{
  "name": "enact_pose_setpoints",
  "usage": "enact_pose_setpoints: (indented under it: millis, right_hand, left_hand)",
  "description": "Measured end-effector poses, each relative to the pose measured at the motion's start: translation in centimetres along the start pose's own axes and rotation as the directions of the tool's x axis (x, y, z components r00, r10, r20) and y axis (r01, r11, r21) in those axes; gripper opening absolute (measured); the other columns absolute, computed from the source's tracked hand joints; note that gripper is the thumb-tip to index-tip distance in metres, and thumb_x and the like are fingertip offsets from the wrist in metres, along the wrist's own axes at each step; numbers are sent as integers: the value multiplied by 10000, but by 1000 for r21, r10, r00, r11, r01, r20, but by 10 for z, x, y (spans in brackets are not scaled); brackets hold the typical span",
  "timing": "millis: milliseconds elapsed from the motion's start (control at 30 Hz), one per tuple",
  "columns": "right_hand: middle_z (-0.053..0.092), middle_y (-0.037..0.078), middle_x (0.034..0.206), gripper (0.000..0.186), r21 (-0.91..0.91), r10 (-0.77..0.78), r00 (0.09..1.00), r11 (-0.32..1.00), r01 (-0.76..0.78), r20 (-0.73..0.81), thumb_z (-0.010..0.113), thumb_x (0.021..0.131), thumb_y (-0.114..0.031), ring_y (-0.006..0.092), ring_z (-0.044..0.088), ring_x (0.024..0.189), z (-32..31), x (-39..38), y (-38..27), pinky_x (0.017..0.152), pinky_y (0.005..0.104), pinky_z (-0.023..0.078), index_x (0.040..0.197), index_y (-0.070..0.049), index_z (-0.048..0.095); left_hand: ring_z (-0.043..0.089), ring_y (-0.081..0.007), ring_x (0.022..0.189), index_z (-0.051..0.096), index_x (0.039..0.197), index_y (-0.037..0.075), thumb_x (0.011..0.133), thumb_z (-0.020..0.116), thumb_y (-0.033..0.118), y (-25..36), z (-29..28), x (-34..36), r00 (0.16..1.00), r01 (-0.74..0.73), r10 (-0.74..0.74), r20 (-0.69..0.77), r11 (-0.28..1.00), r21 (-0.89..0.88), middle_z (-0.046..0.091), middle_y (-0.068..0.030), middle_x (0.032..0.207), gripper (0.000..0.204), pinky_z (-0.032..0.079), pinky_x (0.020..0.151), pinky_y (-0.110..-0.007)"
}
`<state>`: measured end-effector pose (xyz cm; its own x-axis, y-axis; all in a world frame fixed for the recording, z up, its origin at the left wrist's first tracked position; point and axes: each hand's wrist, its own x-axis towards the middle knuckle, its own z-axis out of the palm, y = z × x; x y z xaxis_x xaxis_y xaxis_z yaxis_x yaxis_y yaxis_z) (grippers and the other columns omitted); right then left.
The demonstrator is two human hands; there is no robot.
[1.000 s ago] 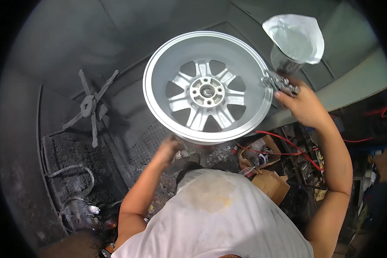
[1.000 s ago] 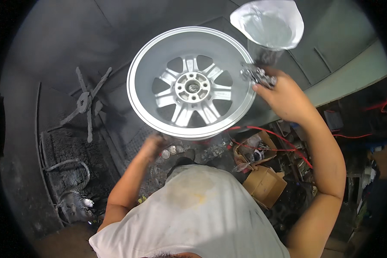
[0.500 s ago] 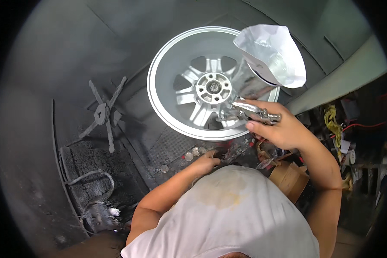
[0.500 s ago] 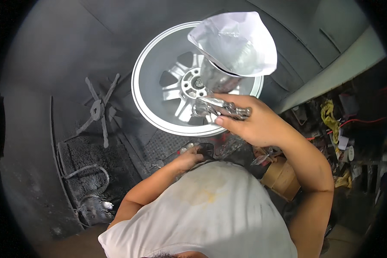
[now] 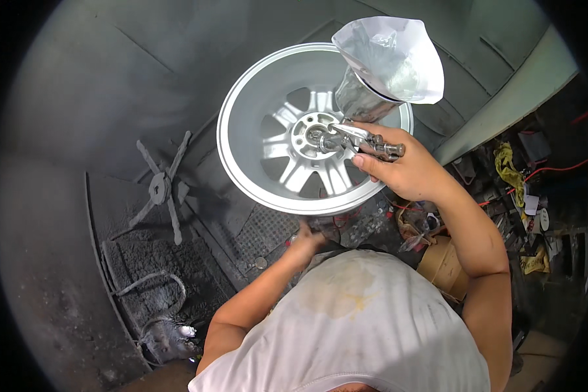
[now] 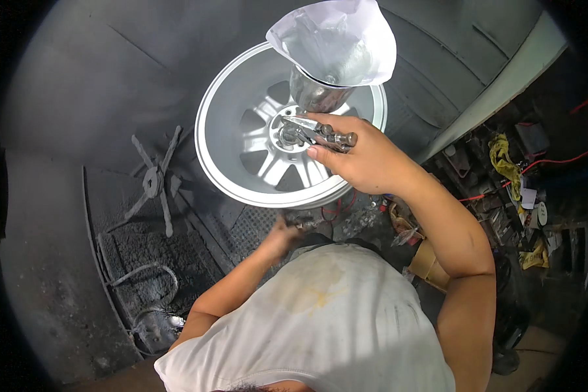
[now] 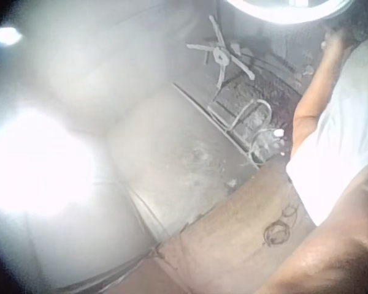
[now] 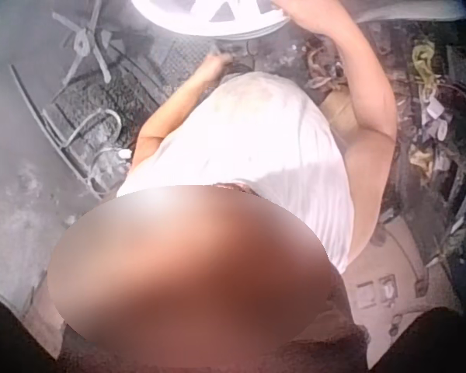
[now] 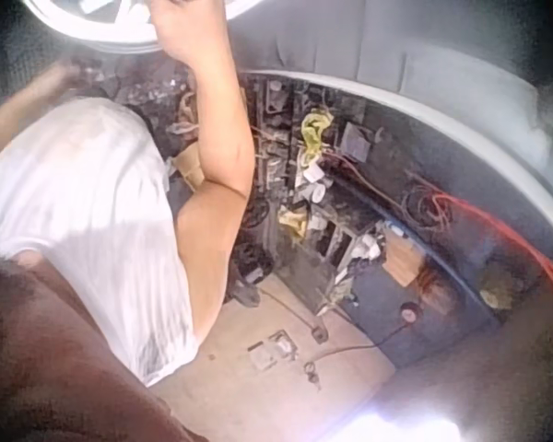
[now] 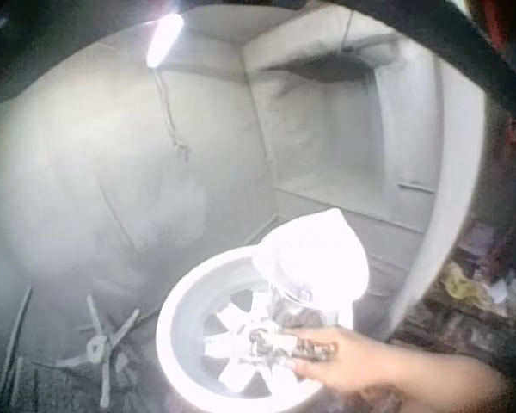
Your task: The person places a wheel rim onto a stand and paints both sides of it using a spray gun while rotating it by hand.
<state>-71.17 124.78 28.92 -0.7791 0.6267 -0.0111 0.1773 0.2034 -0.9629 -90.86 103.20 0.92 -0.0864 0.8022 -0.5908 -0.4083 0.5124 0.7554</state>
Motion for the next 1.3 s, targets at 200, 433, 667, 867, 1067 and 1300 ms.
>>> enact_pose_setpoints:
  millis: [200,433,667,867,1067,1300]
  right_hand:
    - [646,3,875,490,2,4,1000,1000,-4,-21,634,987,-155,70,543,729,-6,-1,-11,689,259,486,1449,-14,552]
    - [617,-22,843,509,31,0,999,1000,1,-41,657,987,-154,65,529,689,-7,7,-10,637,242,472,1461,-8,540]
    - [625,-17,843,519,0,-50,997,999,50,-57,672,979,-146,65,545,702,-13,18,-23,633,242,481,1458,4,539]
    - [660,-9,846,499,-24,-89,991,996,87,-98,673,980,-192,64,565,706,-16,22,-33,640,248,488,1430,-7,564]
    - [610,-17,825,542,-100,-158,973,985,142,-171,704,976,-198,77,560,708,-27,16,-41,644,246,502,1460,-8,550]
    - [653,0,939,505,-217,-164,886,973,74,-434,676,968,-137,78,533,730,-66,-19,-35,685,258,485,1444,-18,558]
  left_hand:
    - [633,-258,1139,586,1297,-50,838,589,96,67,-50,2,988,10,0,-152,998,65,680,-132,1195,481,459,1052,-416]
    - [627,-295,1101,623,1156,-7,826,577,77,85,9,-15,997,50,-66,-50,961,-274,669,-117,1091,344,504,1011,-516]
    - [608,-288,1205,558,1331,-28,831,596,86,75,-13,-5,985,164,-167,35,983,84,652,-158,1286,515,468,1064,-422]
    - [636,-255,1012,602,1196,-96,853,536,116,101,-47,13,976,-170,98,-195,902,-397,666,-172,1088,408,539,896,-413]
    - [626,-245,1057,586,1266,-43,811,539,-17,45,39,-26,994,79,-71,79,992,-101,652,-153,1169,458,517,907,-411]
    - [638,-306,1178,543,1260,-22,852,493,13,30,33,-2,988,-126,67,-136,860,-494,635,-171,1222,413,554,1033,-455]
